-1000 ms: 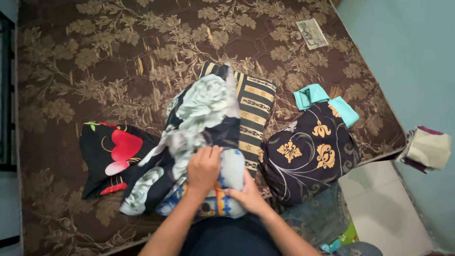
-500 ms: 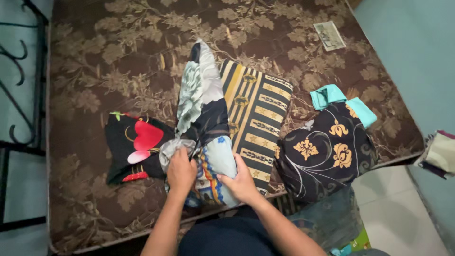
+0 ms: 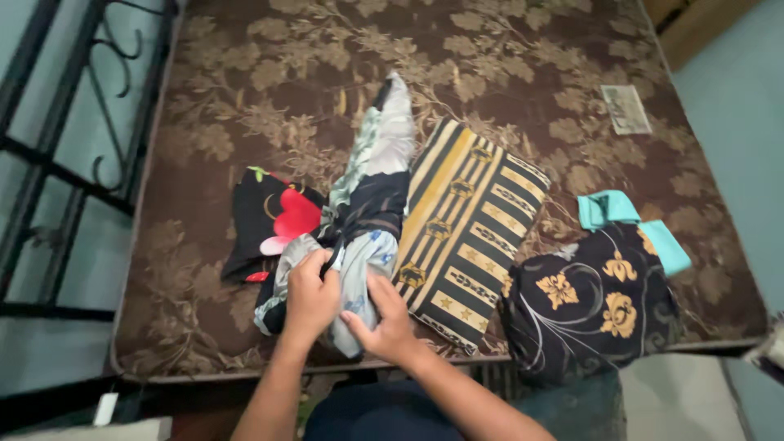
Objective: The person folds several pieces of fabric and pillowcases on a bed, placing them together as they are completed.
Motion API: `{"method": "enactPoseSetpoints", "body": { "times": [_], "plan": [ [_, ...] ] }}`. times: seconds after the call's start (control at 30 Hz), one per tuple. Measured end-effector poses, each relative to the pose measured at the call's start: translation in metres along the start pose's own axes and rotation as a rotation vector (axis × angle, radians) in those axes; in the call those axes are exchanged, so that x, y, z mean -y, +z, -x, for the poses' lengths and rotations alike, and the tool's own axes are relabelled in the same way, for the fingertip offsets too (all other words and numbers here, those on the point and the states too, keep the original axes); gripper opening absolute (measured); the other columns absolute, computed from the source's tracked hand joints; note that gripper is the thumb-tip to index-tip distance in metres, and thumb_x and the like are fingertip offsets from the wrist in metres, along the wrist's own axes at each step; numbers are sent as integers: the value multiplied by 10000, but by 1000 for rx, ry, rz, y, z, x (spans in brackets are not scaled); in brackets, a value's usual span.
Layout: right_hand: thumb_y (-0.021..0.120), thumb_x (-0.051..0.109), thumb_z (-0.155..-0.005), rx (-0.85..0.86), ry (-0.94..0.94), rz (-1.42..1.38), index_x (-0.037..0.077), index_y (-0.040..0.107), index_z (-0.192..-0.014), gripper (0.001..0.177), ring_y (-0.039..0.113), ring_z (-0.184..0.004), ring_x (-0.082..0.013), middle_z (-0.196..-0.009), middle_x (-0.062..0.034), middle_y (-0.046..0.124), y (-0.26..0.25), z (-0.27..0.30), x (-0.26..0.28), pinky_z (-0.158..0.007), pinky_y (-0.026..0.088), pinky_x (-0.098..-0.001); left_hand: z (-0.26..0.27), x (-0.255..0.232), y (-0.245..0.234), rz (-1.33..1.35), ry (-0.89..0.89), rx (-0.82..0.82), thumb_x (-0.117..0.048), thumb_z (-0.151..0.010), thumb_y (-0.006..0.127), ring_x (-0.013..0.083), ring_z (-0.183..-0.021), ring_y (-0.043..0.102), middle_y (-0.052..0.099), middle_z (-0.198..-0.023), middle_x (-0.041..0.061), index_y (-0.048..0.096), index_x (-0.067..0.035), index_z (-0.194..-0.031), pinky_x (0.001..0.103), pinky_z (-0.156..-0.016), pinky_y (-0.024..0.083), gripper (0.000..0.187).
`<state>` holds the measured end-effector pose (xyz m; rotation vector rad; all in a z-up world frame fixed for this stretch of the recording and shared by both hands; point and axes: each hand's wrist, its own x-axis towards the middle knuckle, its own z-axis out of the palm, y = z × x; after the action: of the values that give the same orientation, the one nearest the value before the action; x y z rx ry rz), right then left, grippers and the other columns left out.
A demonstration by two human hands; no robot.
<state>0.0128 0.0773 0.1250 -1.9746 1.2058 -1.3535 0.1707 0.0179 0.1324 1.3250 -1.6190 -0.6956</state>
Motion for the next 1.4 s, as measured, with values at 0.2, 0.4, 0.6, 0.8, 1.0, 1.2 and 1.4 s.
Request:
{"method": "enactPoseSetpoints", "body": {
  "times": [0.2, 0.4, 0.6, 0.8, 1.0, 1.2, 1.4],
  "plan": [
    [757, 136, -854, 144, 213, -53, -17, 568, -1321, 527, 642, -1121, -326, -1203, -220, 638, 51, 2, -42, -968, 532, -389, 19, -51, -26, -50, 69, 160, -149, -768, 715, 471, -883, 633, 645, -906, 256, 615, 22, -976, 498, -756, 513, 287],
    [732, 119, -858, 218, 126, 13, 4, 621, -1256, 429, 668, -1062, -303, -1145, -192, 680, 70, -22, -102, -923, 539, -377, 50, -72, -15, -206, 76, 295, -167, -736, 757, 464, -884, 612, 603, -914, 227, 554, 2, -953, 534, -753, 496, 341],
    [731, 111, -843, 216, 208, -104, 20, 672, -1168, 343, 703, -964, -282, -1046, -170, 720, 24, -47, -66, -855, 559, -362, 40, -52, -2, -489, 279, 37, -95, -684, 719, 355, -841, 614, 596, -882, 141, 596, -41, -959, 463, -726, 498, 306],
    [687, 151, -947, 574, 397, 137, 57, 721, -1230, 299, 699, -1009, -342, -1069, -177, 729, -13, -33, -48, -906, 565, -373, 25, -17, 2, -636, 549, -237, -79, -684, 671, 264, -694, 547, 484, -728, 62, 535, -119, -744, 404, -613, 450, 154],
    [972, 256, -723, -63, -212, 360, 126, 635, -1071, 502, 579, -1100, -353, -1117, -117, 607, -25, 5, -56, -983, 431, -485, -5, -17, -18, -502, 724, -338, -63, -640, 636, 260, -612, 484, 391, -657, 65, 444, -105, -637, 402, -544, 393, 196],
    [832, 143, -541, -247, -250, 545, -47, 555, -1113, 663, 513, -1222, -513, -1247, -314, 559, -36, -33, -85, -1048, 289, -688, -19, -55, -5, -446, 940, -361, -92, -597, 625, 206, -588, 475, 413, -665, 27, 485, -106, -677, 354, -521, 359, 161],
    [653, -54, -605, -184, -284, 429, 4, 568, -891, 304, 641, -914, -407, -970, -210, 644, -77, -69, -97, -809, 522, -472, -39, -101, -21, -675, 770, -441, -103, -608, 672, 244, -600, 484, 415, -640, 55, 465, -128, -645, 400, -546, 379, 213]
  ]
}}
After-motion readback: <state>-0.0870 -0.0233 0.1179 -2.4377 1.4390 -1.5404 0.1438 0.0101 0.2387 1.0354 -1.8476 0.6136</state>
